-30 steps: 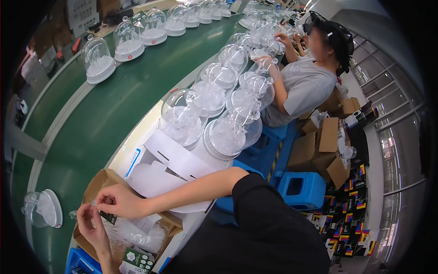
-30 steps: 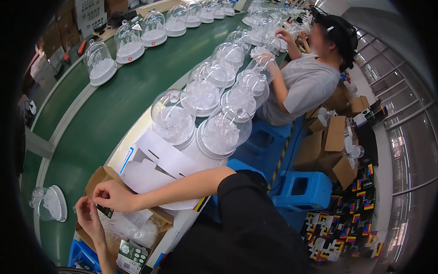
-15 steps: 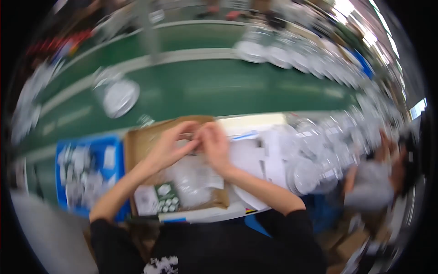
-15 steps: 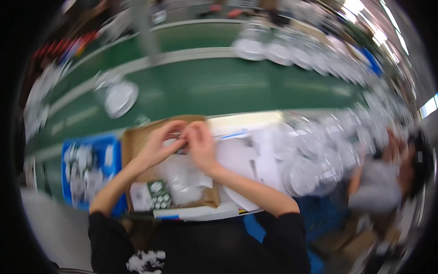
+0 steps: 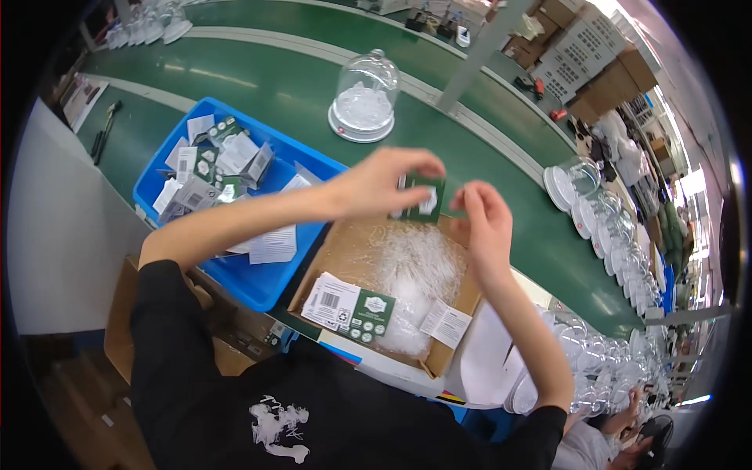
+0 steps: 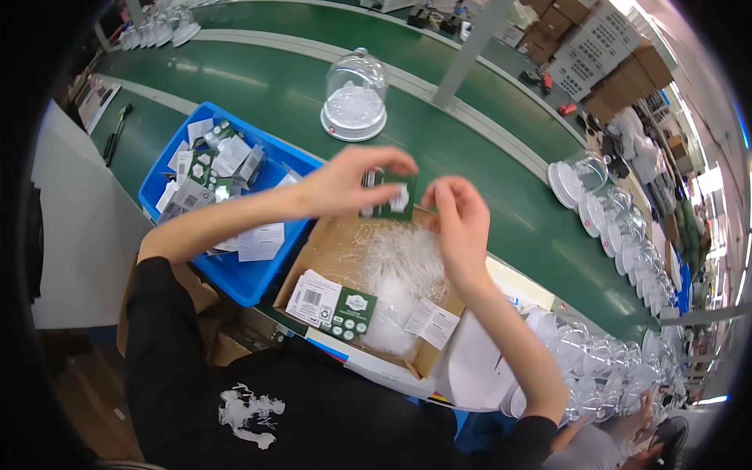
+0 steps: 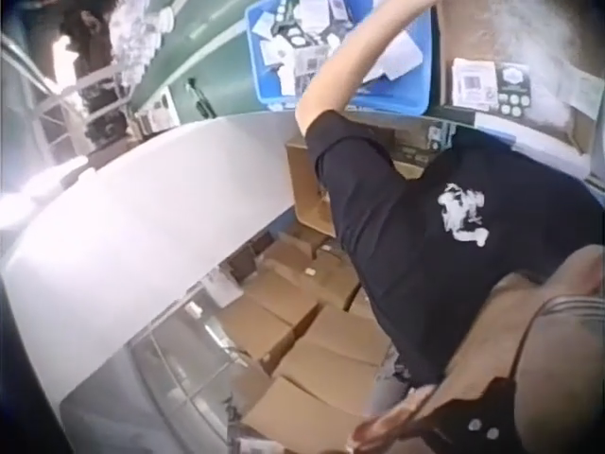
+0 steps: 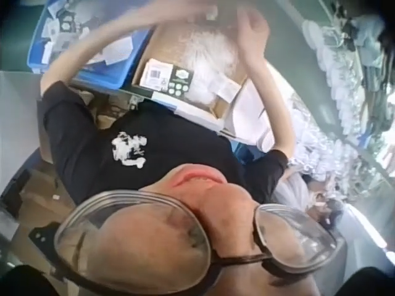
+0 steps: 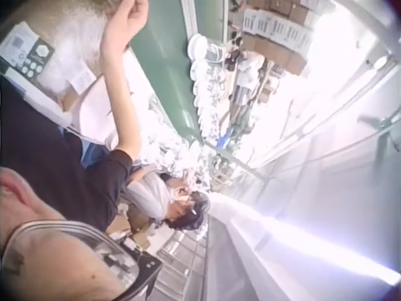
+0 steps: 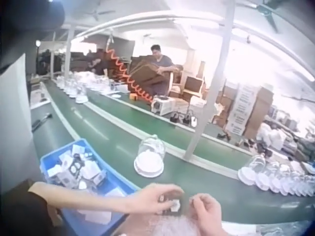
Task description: Assembling lighting components and placing them into boxes on a production line.
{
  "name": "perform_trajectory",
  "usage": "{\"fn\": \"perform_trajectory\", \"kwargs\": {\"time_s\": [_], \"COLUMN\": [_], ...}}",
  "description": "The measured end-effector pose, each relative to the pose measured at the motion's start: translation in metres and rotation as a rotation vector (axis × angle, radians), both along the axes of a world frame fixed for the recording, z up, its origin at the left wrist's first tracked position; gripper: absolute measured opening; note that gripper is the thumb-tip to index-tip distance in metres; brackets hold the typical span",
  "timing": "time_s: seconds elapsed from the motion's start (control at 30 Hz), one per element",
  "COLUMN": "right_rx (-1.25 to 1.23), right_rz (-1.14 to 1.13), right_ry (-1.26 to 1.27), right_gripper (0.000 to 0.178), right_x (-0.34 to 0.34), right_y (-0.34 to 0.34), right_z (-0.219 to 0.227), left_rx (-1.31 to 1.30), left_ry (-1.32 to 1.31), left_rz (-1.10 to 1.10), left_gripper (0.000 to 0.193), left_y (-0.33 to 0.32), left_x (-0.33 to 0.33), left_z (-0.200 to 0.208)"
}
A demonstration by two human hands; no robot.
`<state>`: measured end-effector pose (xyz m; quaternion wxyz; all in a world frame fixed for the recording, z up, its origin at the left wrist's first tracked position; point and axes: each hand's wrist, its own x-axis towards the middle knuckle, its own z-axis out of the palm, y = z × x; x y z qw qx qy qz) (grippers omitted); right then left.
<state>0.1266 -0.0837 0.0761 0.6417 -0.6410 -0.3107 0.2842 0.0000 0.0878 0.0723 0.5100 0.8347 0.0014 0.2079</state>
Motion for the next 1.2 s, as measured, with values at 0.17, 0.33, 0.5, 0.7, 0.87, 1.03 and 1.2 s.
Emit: {"fn": "perform_trajectory", "kwargs": {"time_s": [0.17,0.33,0.5,0.7,0.87,1.03,1.2], "right_rx": [0.196,0.244,0.186,0.027,-0.121,-0.104,-0.025], "right_rz": [-0.005,-0.187,-0.273,-0.245,-0.178,-0.14,-0.054], "right_ry": [-0.489,-0.693,-0.796,-0.728,-0.708,-0.819,-0.771], "right_gripper": [0.018,0.019,0.021,0.024,0.023,0.025,0.026], "right_x": [0.039,0.057,0.055,0.067,0.08,0.073,0.079], "right_y": [0.146,0.251,0.292,0.308,0.315,0.318,0.317], "right_z": [-0.006,-0.014,-0.016,-0.02,-0.019,-0.016,-0.016], "left_rx": [0.224,0.246,0.405,0.406,0.509,0.828,0.649], "left_ry": [-0.23,-0.127,-0.182,-0.044,-0.012,-0.179,-0.061], "left_rz": [0.258,0.515,0.509,0.525,0.514,0.498,0.41], "left_gripper": [0.025,0.024,0.027,0.029,0.033,0.029,0.02], "left_y": [0.102,0.173,0.208,0.215,0.233,0.251,0.245], "left_x": [0.019,0.041,0.041,0.051,0.054,0.056,0.067], "left_z": [0.002,0.002,-0.003,0.001,-0.003,-0.003,0.007]}}
